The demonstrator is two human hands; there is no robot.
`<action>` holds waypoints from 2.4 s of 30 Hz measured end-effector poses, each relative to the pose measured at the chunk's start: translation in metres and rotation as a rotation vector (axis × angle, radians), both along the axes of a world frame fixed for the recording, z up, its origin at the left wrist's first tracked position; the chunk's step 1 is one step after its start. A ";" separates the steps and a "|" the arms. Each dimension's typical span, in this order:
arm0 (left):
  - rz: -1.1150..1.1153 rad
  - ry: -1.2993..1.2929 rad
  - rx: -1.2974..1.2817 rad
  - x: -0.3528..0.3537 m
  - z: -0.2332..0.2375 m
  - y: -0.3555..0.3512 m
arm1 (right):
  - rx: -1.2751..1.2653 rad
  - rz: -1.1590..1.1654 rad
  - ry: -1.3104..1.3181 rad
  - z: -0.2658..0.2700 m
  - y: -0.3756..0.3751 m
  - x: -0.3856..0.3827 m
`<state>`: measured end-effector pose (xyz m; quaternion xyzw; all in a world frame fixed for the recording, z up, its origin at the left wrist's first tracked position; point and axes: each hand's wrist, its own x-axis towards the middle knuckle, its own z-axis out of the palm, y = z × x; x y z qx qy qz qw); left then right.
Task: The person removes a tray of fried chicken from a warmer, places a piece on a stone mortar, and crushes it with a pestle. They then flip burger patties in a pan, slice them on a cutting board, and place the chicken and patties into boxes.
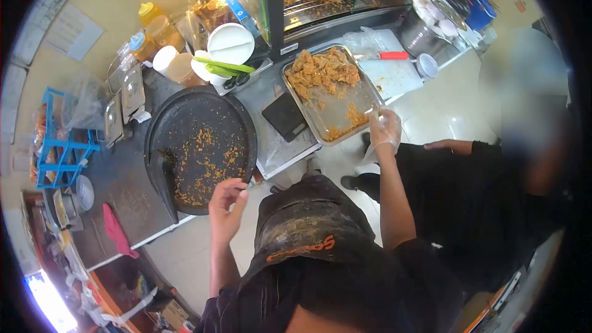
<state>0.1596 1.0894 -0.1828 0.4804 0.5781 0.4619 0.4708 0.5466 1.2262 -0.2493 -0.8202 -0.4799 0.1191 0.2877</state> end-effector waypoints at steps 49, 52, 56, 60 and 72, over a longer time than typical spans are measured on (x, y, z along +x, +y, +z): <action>0.713 0.495 -0.223 -0.324 -0.022 -0.224 | 0.456 1.221 1.032 0.122 0.028 -0.483; 0.682 0.515 -0.319 -0.324 -0.021 -0.223 | 0.528 1.302 1.217 0.166 0.036 -0.447; 0.677 0.534 -0.314 -0.330 -0.024 -0.213 | 0.501 1.139 1.141 0.099 0.026 -0.431; 0.664 0.556 -0.318 -0.334 -0.013 -0.199 | 0.361 1.014 1.202 0.053 0.020 -0.418; 0.569 0.597 -0.361 -0.329 -0.014 -0.181 | 0.423 1.129 1.155 0.031 0.018 -0.417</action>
